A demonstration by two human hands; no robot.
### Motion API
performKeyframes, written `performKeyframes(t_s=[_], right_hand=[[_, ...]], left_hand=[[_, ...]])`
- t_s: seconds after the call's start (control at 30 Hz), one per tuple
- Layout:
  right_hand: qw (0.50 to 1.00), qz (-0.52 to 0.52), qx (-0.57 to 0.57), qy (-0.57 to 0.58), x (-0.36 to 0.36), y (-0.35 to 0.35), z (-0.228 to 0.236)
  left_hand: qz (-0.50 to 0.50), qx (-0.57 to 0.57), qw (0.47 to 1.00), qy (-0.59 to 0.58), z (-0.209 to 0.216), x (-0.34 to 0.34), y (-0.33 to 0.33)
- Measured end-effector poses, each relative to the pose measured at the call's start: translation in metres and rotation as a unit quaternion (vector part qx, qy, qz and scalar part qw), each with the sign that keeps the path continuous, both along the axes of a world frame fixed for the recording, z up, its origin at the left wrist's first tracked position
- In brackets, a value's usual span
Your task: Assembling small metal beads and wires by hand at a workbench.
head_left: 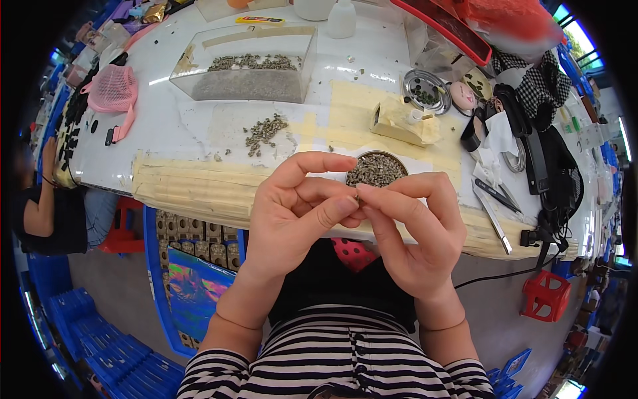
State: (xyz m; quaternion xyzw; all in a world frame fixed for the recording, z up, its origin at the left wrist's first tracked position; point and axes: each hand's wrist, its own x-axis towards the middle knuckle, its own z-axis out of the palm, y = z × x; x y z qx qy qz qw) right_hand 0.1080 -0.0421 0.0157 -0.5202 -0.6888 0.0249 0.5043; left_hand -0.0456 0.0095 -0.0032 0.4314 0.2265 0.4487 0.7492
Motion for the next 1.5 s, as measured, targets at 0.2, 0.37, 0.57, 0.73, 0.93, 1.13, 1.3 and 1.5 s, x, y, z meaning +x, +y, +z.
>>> performKeyframes(t_s=[0.2,0.37,0.57,0.73,0.93,1.13,1.3,1.5], right_hand=[[0.999,0.006,-0.035,0.037,0.002,0.003,-0.002],[0.999,0.005,-0.033,0.038,0.006,0.007,-0.004],[0.999,-0.003,-0.001,0.052,0.007,0.007,-0.008],[0.999,0.014,-0.002,0.040,0.012,0.007,-0.006],[0.999,0.034,0.026,0.009,0.026,0.010,-0.004],[0.997,0.058,0.000,0.052,0.034,0.006,0.000],[0.995,0.039,0.001,0.089,0.035,-0.001,-0.001],[0.994,0.044,-0.002,0.100,0.037,-0.003,-0.006]], left_hand=[[0.001,0.036,0.999,0.020,-0.004,0.001,0.003],[0.003,0.034,0.999,0.011,-0.006,0.004,0.002],[0.037,0.090,0.995,0.005,-0.010,0.009,0.001],[0.022,0.064,0.998,-0.008,-0.008,0.013,0.008],[-0.019,0.028,0.999,-0.014,-0.004,0.021,0.007],[-0.036,-0.003,0.999,-0.015,-0.004,0.027,0.005],[-0.084,-0.057,0.994,-0.033,-0.001,0.031,0.003],[-0.017,0.079,0.995,0.058,0.003,0.029,-0.001]])
